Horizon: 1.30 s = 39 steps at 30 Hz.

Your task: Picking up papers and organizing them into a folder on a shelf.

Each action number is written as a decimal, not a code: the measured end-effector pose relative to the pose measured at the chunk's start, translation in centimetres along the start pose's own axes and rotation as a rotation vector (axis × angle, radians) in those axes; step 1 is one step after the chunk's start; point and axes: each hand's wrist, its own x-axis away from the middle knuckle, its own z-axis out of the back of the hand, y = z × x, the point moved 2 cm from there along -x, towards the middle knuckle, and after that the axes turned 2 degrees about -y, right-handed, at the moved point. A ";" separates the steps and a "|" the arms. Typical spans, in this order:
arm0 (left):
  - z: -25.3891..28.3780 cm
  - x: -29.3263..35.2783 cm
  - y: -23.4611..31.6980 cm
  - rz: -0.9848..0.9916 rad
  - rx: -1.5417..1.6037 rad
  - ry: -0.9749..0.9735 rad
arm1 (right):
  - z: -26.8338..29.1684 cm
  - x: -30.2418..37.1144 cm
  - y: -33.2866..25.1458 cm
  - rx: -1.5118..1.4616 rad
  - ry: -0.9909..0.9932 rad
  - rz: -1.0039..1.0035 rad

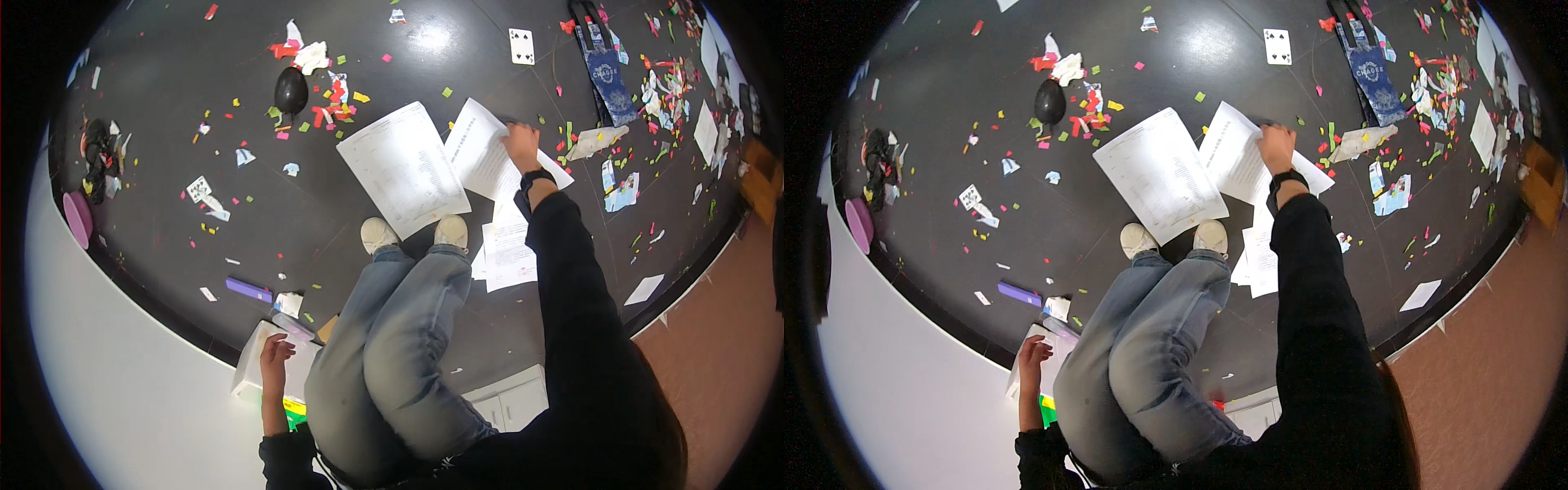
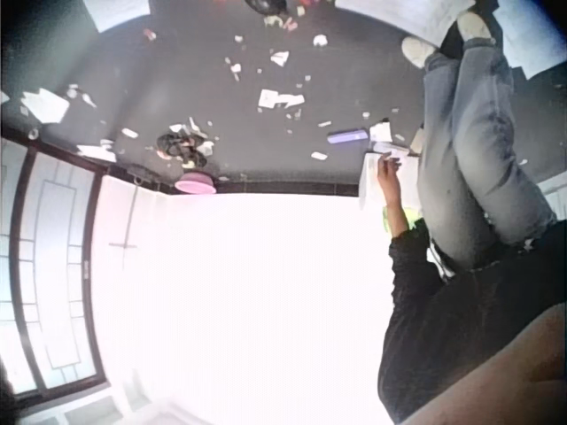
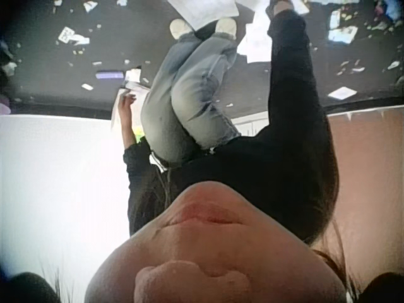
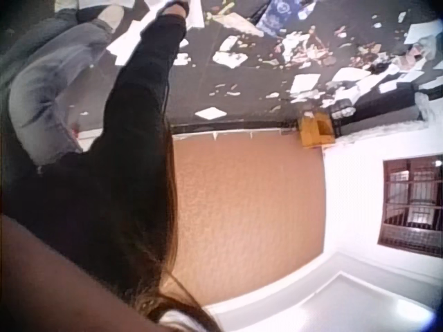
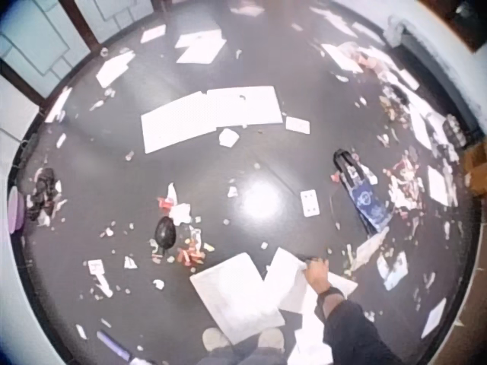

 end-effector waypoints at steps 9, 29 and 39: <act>-0.5 13.9 6.5 -0.230 0.022 -0.137 | 20.4 15.3 -0.4 -0.857 -0.070 -0.031; 3.0 44.1 27.1 -0.955 0.091 0.305 | 58.0 44.4 -9.1 -1.568 -0.276 0.385; 12.8 47.0 23.4 -1.271 -0.157 0.711 | 60.2 45.6 -18.2 -1.349 -0.356 1.025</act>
